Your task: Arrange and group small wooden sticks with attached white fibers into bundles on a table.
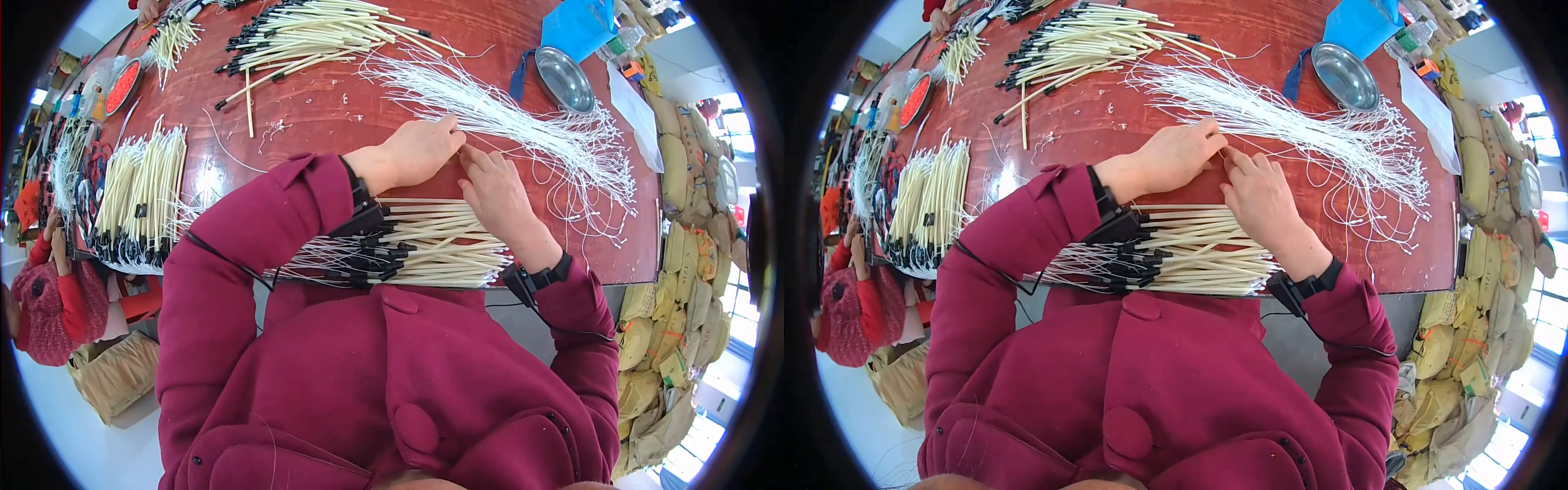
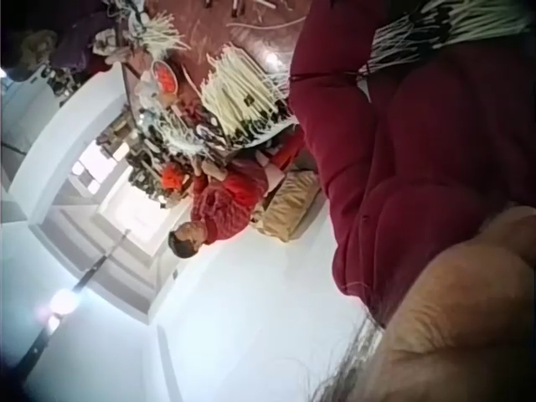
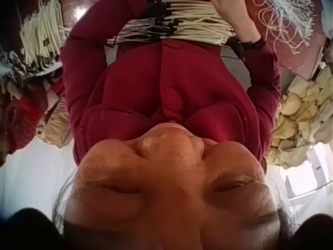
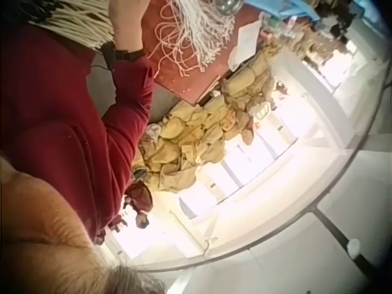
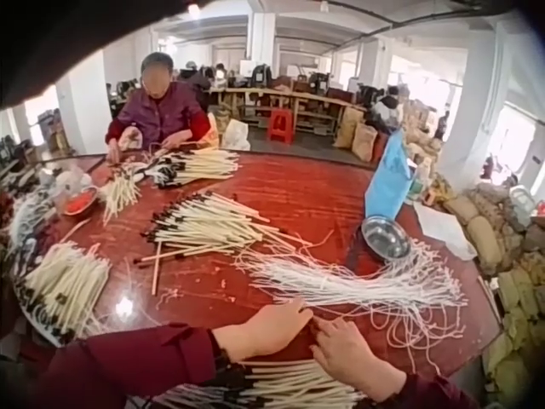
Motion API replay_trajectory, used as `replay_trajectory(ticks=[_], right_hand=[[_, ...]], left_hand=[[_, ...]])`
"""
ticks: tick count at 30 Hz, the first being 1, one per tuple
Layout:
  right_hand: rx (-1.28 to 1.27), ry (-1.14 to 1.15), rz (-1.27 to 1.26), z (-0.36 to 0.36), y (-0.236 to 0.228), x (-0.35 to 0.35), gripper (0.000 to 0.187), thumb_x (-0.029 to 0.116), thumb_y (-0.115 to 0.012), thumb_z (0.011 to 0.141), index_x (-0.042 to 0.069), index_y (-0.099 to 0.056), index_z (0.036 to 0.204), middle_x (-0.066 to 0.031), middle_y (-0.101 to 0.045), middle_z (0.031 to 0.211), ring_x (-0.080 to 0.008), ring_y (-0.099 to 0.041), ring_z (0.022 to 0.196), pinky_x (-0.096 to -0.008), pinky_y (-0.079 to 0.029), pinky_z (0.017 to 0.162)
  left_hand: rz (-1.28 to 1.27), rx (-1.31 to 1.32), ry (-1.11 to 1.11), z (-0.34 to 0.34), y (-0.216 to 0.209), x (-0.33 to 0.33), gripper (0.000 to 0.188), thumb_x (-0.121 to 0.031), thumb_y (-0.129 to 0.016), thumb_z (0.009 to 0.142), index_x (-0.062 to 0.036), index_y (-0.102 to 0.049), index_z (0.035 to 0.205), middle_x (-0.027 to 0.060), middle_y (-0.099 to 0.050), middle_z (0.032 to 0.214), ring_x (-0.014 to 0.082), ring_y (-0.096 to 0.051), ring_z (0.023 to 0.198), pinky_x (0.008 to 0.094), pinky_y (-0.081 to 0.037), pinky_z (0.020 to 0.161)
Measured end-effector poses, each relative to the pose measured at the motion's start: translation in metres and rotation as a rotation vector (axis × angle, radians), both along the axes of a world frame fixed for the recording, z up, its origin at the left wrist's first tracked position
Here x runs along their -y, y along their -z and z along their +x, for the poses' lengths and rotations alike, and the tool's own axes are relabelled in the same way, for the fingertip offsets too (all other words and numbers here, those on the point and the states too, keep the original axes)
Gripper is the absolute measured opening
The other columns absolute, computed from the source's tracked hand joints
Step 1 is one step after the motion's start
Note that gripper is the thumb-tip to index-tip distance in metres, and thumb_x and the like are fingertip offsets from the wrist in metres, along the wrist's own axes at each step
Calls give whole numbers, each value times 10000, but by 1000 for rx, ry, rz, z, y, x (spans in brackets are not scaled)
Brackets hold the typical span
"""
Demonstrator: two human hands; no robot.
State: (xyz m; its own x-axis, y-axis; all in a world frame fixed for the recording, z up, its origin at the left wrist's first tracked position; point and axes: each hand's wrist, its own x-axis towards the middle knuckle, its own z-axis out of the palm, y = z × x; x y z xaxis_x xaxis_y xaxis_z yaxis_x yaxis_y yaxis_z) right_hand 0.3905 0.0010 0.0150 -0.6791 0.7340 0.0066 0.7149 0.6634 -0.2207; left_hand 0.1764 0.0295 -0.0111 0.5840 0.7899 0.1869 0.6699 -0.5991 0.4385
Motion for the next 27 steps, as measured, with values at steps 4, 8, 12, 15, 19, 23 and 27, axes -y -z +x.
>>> replay_trajectory(ticks=[4,8,12,15,19,23,27], right_hand=[[-93,-43,38,7,3,-1,391,142,-660,901,-34,-649,1250,-150,-586,1387,-316,-552,1193,-434,-442,1020],[-171,-33,-6,8,-5,9,358,117,-648,902,-16,-677,1233,-147,-615,1362,-314,-566,1179,-427,-444,1023],[-187,-19,-56,7,-3,7,337,119,-651,907,-8,-695,1216,-140,-642,1328,-316,-579,1170,-425,-446,1025],[-194,-15,-46,6,-1,8,330,120,-652,911,-10,-697,1211,-137,-651,1313,-316,-582,1169,-427,-449,1023],[-226,-6,-38,4,-1,8,325,118,-650,917,-11,-698,1211,-135,-654,1310,-315,-584,1169,-428,-451,1022],[-236,-26,-9,5,3,7,321,151,-645,925,15,-696,1211,-99,-648,1325,-293,-580,1150,-435,-455,981],[-233,-16,-5,5,4,7,320,162,-644,926,26,-694,1212,-86,-648,1329,-283,-578,1146,-436,-460,960]], left_hand=[[-28,-19,86,-8,4,-11,171,-107,-660,905,-23,-581,1030,163,-562,1113,346,-663,950,457,-556,751],[-19,-126,118,-7,5,-5,178,-118,-678,904,-32,-576,1021,154,-566,1101,350,-665,924,460,-553,743],[-226,-45,70,-8,-9,1,136,-125,-626,929,2,-606,974,191,-600,1131,362,-677,969,466,-556,773],[-181,23,117,-20,-17,8,112,-108,-606,934,-2,-600,971,189,-608,1124,363,-678,965,474,-550,776],[-95,20,155,-28,-7,0,118,-111,-605,941,-20,-580,1011,166,-605,1119,369,-677,930,490,-545,749],[-65,-97,111,-21,7,2,163,-133,-653,921,-54,-578,1042,131,-596,1115,367,-669,913,485,-545,737],[-220,-110,34,-14,-7,0,183,-127,-669,906,-66,-586,1057,119,-580,1123,359,-664,903,472,-549,735]])
